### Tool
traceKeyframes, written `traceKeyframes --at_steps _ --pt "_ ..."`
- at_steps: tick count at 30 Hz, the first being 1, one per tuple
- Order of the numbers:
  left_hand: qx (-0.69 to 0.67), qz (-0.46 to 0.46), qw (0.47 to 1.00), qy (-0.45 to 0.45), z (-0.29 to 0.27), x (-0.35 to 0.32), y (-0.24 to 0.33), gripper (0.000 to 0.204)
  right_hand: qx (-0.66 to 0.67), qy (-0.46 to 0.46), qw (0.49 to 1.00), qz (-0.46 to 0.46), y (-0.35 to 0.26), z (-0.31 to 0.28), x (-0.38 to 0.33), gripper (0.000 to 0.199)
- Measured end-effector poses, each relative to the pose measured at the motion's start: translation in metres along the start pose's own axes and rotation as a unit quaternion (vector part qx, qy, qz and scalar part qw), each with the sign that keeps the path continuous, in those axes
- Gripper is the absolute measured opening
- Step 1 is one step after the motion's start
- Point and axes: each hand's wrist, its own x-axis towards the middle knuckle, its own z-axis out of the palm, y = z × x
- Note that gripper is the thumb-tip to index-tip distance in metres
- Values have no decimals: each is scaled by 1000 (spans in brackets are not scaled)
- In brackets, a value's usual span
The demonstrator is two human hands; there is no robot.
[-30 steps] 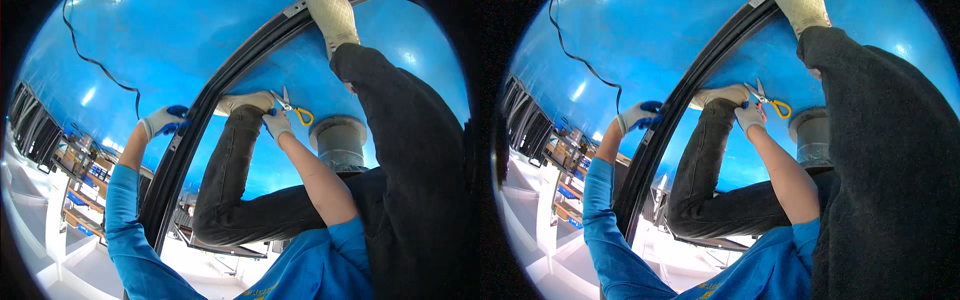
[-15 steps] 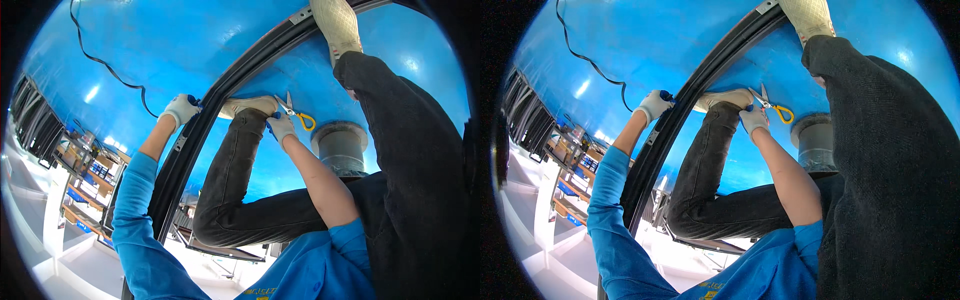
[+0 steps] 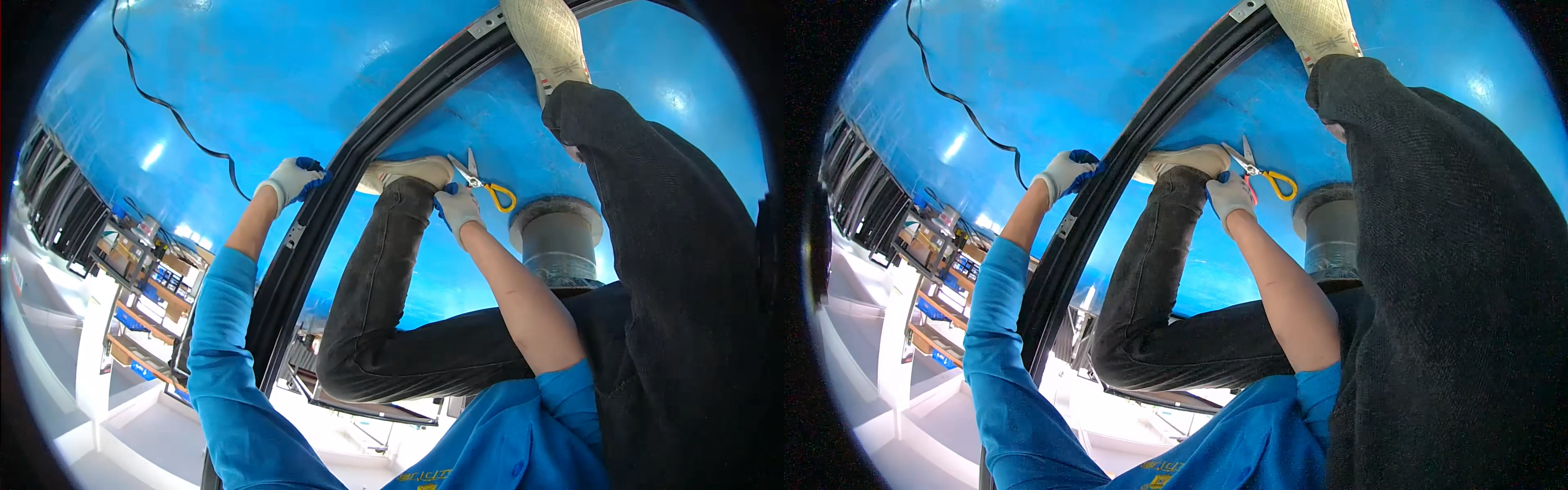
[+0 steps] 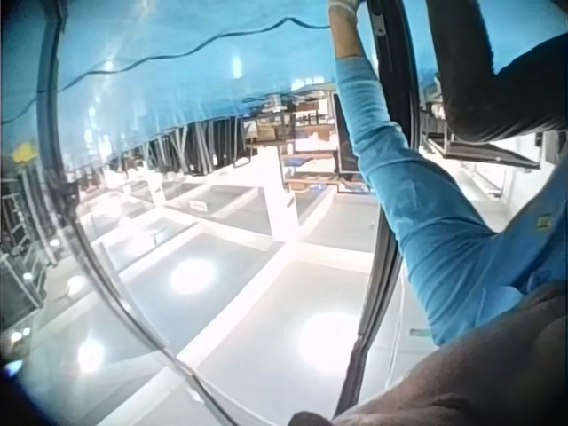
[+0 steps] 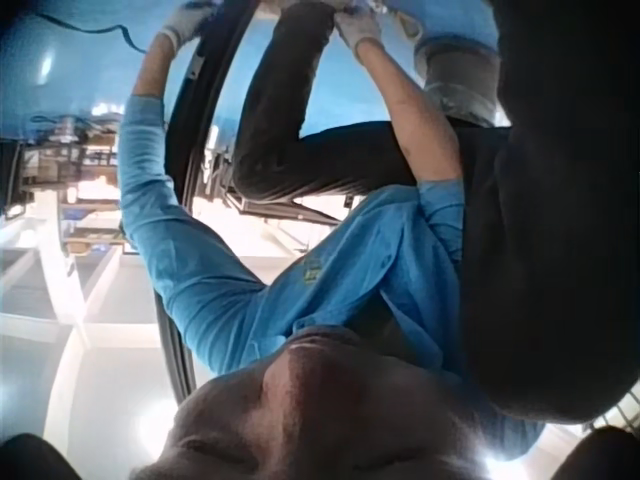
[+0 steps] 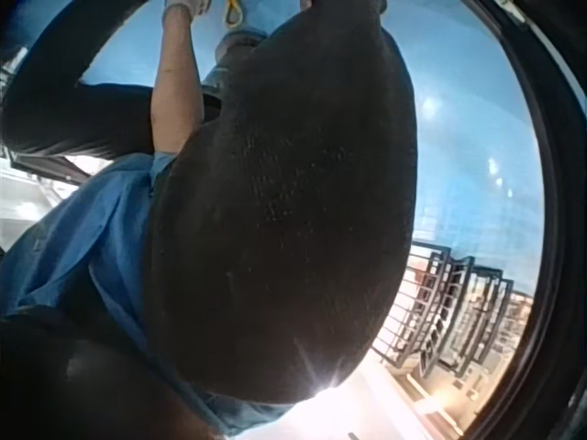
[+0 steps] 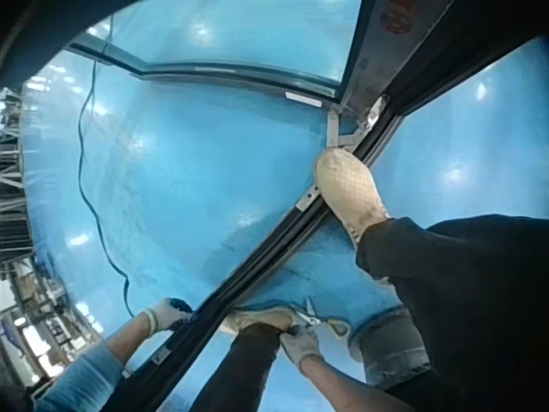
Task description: Installing and trimming rubber seals into large metal door or window frames.
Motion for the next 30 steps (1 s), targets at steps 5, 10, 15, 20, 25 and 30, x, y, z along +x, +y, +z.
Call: traceKeyframes --at_steps 5,10,15,20,25,30 --pt "343 100 926 119 26 -23 38 20 -7 11 1000 -3 3 1 -8 26" --pt "530 100 827 160 62 -30 63 11 15 -35 999 22 0 4 -5 41" --pt "577 81 804 119 74 -42 73 11 18 -36 998 40 10 16 -2 42" --pt "564 65 815 120 66 -33 74 11 39 -19 999 28 18 27 2 37" --pt "527 77 835 137 61 -29 72 13 62 16 998 14 29 31 7 25" --pt "536 69 831 130 52 -24 71 14 70 -22 997 33 22 32 10 39"
